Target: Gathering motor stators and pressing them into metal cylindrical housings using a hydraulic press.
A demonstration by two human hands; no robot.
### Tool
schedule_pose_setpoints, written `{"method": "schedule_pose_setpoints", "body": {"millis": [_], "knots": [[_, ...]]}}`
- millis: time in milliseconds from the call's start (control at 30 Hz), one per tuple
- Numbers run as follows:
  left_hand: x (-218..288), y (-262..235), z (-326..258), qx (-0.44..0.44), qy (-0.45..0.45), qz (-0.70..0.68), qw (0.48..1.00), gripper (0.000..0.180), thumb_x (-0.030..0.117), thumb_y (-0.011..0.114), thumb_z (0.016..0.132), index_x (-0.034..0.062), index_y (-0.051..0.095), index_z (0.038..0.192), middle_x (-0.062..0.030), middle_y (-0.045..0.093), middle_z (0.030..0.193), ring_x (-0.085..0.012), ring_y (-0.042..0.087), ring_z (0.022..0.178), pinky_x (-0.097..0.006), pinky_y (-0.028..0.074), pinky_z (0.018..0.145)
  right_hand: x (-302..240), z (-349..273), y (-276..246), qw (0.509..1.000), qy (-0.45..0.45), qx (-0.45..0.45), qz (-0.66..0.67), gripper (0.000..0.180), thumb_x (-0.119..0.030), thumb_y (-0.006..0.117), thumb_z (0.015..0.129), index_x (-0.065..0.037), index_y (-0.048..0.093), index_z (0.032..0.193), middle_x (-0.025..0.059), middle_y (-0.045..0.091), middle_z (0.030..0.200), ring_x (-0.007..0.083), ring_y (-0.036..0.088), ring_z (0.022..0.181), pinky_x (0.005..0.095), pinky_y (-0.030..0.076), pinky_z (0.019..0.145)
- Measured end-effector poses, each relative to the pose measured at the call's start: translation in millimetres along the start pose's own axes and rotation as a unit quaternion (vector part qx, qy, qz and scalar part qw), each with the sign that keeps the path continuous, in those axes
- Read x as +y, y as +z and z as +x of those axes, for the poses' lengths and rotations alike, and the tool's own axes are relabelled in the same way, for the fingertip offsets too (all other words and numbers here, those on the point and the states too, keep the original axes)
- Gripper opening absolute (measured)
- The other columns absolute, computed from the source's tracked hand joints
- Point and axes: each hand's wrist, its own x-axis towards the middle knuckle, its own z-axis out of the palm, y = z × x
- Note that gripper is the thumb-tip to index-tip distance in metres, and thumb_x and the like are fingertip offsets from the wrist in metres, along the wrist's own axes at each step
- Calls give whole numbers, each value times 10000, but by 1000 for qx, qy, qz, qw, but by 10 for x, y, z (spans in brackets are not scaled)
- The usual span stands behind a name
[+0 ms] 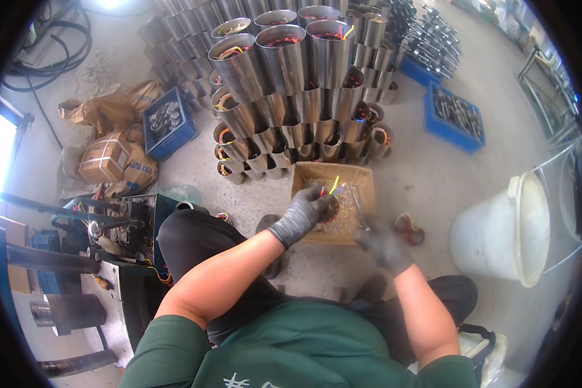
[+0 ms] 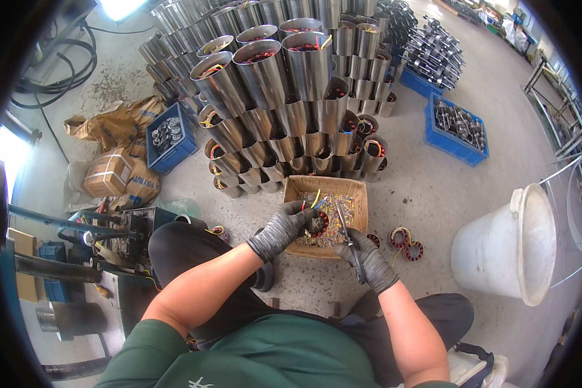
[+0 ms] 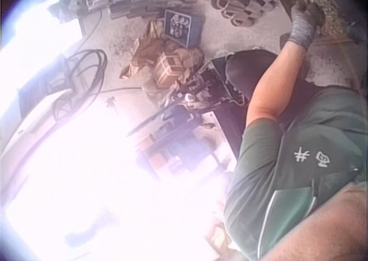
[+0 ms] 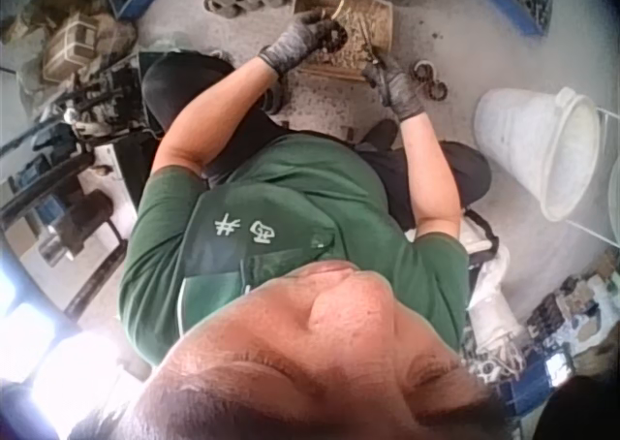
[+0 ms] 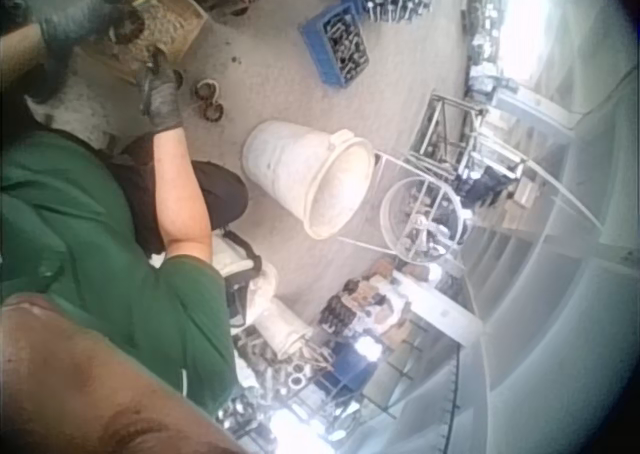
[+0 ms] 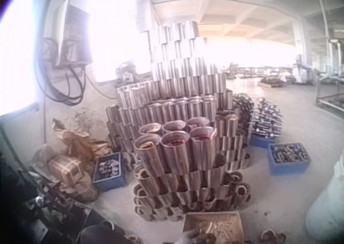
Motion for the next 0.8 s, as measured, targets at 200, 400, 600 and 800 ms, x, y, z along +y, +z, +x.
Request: {"method": "schedule_pose_setpoints", "body": {"millis": [200, 400, 600, 800], "knots": [[-100, 85, 57, 0, -58, 11, 998, 215, 201, 649, 971, 18, 679, 1080, 28, 641, 793, -47, 559, 656, -219, 475, 603, 79, -1, 119, 997, -73, 24, 27, 337, -313, 577, 997, -84, 593, 1244, -25, 516, 981, 83, 487, 778, 231, 453, 701], [-209, 17, 55, -48, -80, 103, 990, 232, 182, 661, 957, -8, 676, 1089, -7, 662, 831, -57, 564, 635, -229, 474, 575, -214, -97, 106, 994, 76, -4, 75, 418, -81, 734, 888, 16, 593, 1270, -11, 611, 1013, 56, 535, 860, 237, 493, 790], [-36, 19, -22, -16, -77, 2, 997, 227, 215, 646, 965, 8, 676, 1055, -35, 683, 772, -85, 569, 549, -242, 467, 522, -169, -129, 180, 994, 24, 8, 107, 214, -19, 657, 908, 0, 654, 1122, -28, 615, 924, 40, 539, 747, 187, 473, 619], [-208, -2, 85, 28, -84, 74, 993, 221, 195, 626, 982, 2, 659, 1086, -46, 679, 770, -100, 575, 551, -245, 482, 523, 164, 21, -150, 931, 63, 23, 359, 164, -24, 647, 907, -56, 665, 1067, -19, 564, 791, 64, 528, 661, 234, 476, 553]]}}
